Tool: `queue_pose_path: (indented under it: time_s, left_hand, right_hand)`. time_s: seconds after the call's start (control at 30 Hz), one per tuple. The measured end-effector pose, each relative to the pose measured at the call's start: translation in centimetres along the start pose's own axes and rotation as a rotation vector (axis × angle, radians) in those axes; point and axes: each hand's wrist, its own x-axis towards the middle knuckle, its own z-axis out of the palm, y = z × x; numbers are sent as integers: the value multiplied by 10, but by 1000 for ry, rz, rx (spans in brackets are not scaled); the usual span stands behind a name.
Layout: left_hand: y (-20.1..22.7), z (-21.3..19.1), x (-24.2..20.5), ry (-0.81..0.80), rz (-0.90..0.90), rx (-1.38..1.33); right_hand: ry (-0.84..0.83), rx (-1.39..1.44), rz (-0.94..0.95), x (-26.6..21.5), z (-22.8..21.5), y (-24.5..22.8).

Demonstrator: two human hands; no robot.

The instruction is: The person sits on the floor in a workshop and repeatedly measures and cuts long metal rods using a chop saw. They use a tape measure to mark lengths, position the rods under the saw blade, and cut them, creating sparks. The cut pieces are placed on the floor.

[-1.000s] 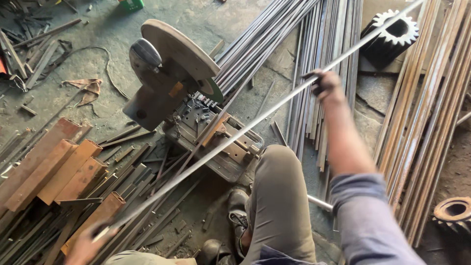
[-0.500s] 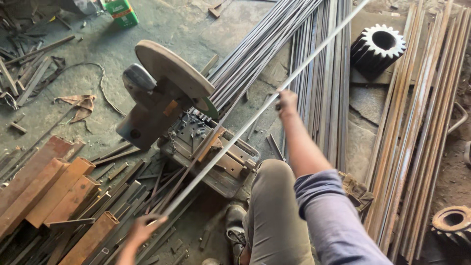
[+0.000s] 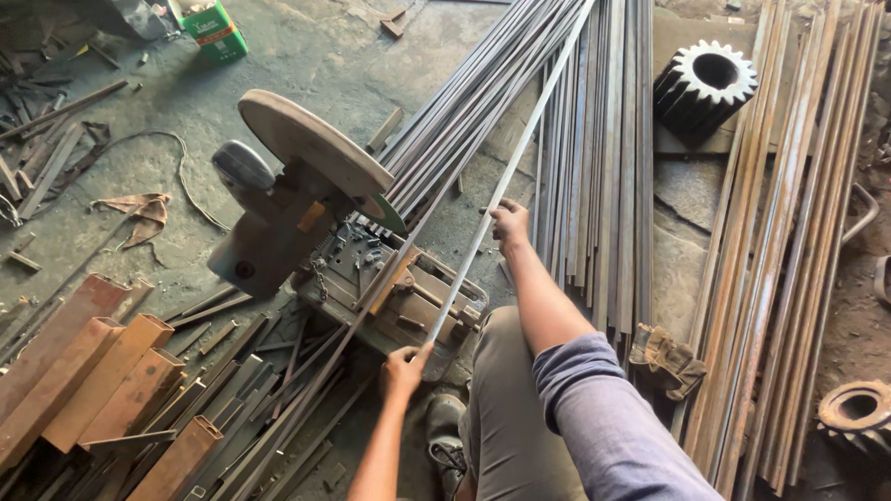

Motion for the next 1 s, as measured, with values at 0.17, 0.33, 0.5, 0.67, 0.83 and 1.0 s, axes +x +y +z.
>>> queue_pose_path:
  time_s: [0.17,0.33,0.5,0.67,0.83,1.0]
  left_hand:
    - [26,14,4,-59,-62,-9]
    - [25,21,8,-63,-111,39]
    - [24,21,5,-97,-98,44]
    - [26,21,3,-103,-103,40]
    - [29,23,7,-112,-115,52]
    - [26,24,7,-121,-82,46]
  right_hand:
    - [21,-123,-17,2,-3,9]
    - [100,-333,-84,6,-6,19]
    - [136,-426,-58,-1,-6,16]
    - [167,-511,-18,-15,-4,3]
    - [218,-560,-94,-11,-3,6]
    - [227,-591,-90,-1,-11,16]
